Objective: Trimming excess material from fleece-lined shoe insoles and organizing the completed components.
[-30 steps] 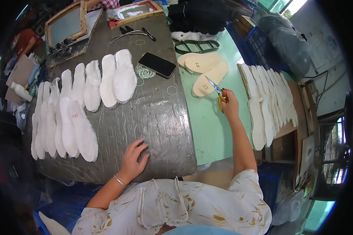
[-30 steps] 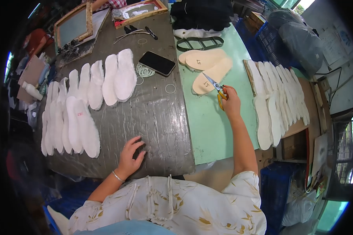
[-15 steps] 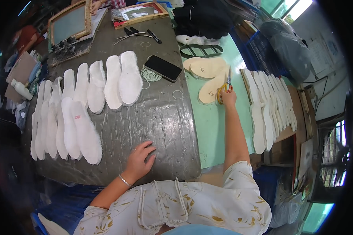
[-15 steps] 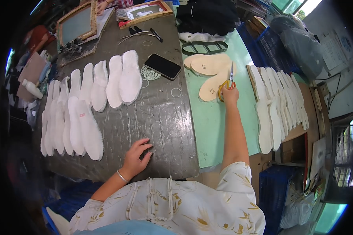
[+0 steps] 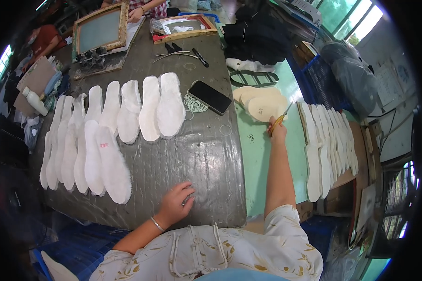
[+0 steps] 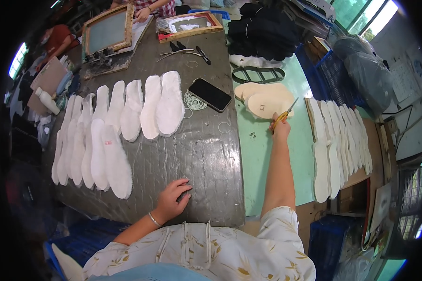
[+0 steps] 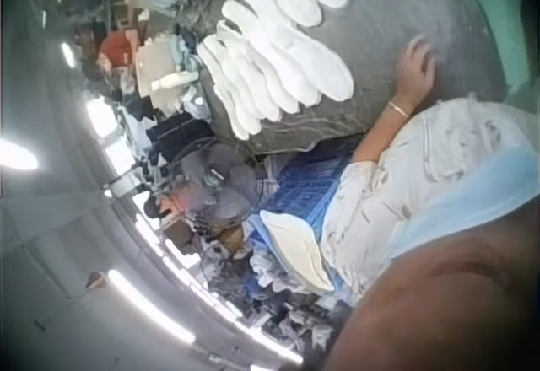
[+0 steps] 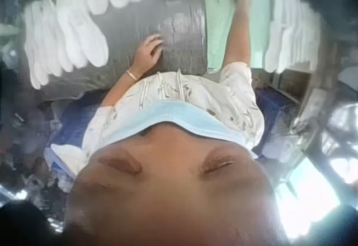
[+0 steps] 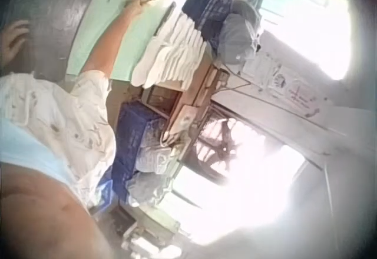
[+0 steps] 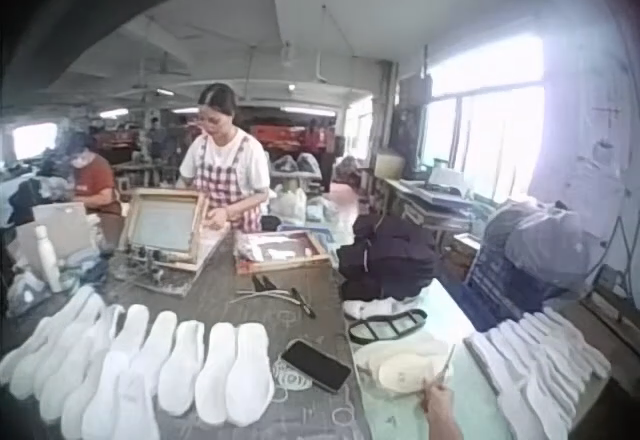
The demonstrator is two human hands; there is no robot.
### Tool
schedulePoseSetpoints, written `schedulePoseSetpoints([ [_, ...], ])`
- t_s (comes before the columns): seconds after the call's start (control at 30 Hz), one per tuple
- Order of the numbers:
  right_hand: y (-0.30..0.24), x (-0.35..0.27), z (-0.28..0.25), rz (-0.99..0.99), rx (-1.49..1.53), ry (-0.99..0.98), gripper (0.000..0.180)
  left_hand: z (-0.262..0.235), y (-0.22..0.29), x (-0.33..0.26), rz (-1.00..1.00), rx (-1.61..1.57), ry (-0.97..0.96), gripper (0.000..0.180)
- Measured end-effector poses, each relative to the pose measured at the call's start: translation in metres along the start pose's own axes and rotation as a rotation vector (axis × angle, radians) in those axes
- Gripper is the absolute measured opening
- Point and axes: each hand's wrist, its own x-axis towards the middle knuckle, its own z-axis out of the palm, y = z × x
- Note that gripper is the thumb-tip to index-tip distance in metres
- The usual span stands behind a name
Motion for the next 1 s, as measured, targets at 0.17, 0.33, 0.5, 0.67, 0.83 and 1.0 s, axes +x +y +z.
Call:
schedulePoseSetpoints([
  [0.17, 0.007, -0.013, 0.006, -0.685, -0.404, 0.204, 0.043, 0.004, -0.003, -0.002, 0.011, -0.051, -0.038, 0.028],
  [0.33, -0.082, -0.062, 0.114, -0.728, -0.743, -0.387, 0.041, -0.001, -0.007, -0.010, -0.037, -0.124, -0.057, 0.029],
  [0.5, -0.100, -0.015, 0.190, -0.880, -0.892, -0.412, 0.030, -0.010, -0.004, -0.013, -0.037, -0.159, -0.063, 0.030],
  [0.67, -0.101, -0.004, 0.196, -0.915, -0.917, -0.749, 0.035, -0.027, -0.013, -0.017, -0.087, -0.175, -0.025, 0.026],
  [0.83, -0.114, -0.019, 0.184, -0.959, -1.003, -0.706, 0.027, -0.036, -0.020, -0.014, -0.136, -0.185, -0.008, 0.027],
  [1.0, -0.130, -0.037, 0.253, -0.843, -0.867, -0.550, 0.035, -0.039, -0.025, -0.018, -0.084, -0.167, -0.036, 0.028],
])
